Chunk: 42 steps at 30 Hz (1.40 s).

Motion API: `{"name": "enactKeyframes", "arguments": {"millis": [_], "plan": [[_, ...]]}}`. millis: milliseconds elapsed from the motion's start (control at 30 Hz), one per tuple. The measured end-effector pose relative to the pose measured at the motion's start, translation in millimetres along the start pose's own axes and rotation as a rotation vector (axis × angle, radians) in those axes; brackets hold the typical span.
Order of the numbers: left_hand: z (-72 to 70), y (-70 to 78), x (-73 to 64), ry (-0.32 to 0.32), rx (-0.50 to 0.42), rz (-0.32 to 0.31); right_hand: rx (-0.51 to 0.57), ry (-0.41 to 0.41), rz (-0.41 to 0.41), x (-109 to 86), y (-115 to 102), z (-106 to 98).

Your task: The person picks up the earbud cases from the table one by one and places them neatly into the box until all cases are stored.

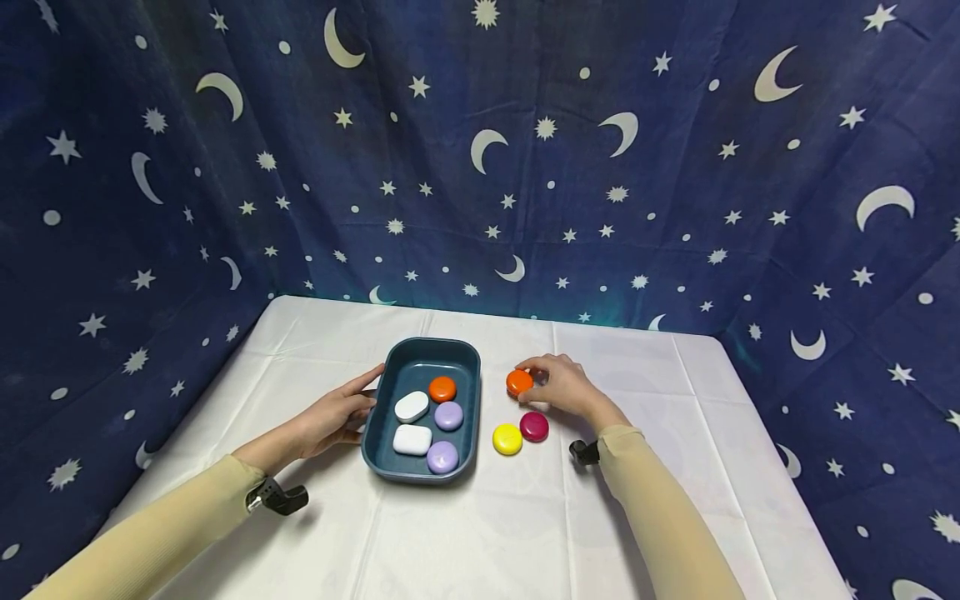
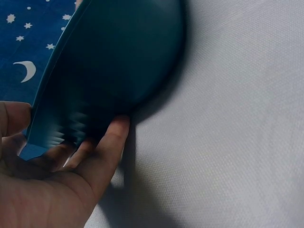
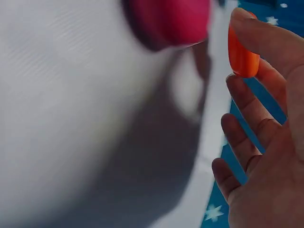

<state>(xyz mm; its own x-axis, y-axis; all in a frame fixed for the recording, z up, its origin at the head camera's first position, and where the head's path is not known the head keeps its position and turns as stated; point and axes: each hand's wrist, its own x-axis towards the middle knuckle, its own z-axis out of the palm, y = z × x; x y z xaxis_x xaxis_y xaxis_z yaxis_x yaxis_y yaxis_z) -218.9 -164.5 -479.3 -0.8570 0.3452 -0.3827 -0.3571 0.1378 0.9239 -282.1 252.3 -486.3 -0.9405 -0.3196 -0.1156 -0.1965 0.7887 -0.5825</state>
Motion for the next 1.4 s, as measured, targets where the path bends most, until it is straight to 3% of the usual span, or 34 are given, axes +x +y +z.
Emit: {"name": "enactKeyframes", "arguments": {"millis": [267,467,800,1167,1400], "plan": [[-1.5,0.5,-0.6,-0.008,0.004,0.004,0.081,0.061,-0.129,6.6,-45,-13],[-1.8,0.6,-0.6,-0.013,0.000,0.001,0.076,0.031,-0.201,14.6,-80,-6],[-1.4,1.4,-0.5,-0.026,0.009,0.012,-0.177,-0.023,-0.335,38.2,-113,20],[-1.7,1.1,0.3,-0.019,0.006,0.002,-0.410,-0.036,-0.341,57.6,-135,40],[-1.9,-0.7,1.4,-0.015,-0.005,0.002,-0.445,-0.060,-0.341,61.6,-143,46]]}}
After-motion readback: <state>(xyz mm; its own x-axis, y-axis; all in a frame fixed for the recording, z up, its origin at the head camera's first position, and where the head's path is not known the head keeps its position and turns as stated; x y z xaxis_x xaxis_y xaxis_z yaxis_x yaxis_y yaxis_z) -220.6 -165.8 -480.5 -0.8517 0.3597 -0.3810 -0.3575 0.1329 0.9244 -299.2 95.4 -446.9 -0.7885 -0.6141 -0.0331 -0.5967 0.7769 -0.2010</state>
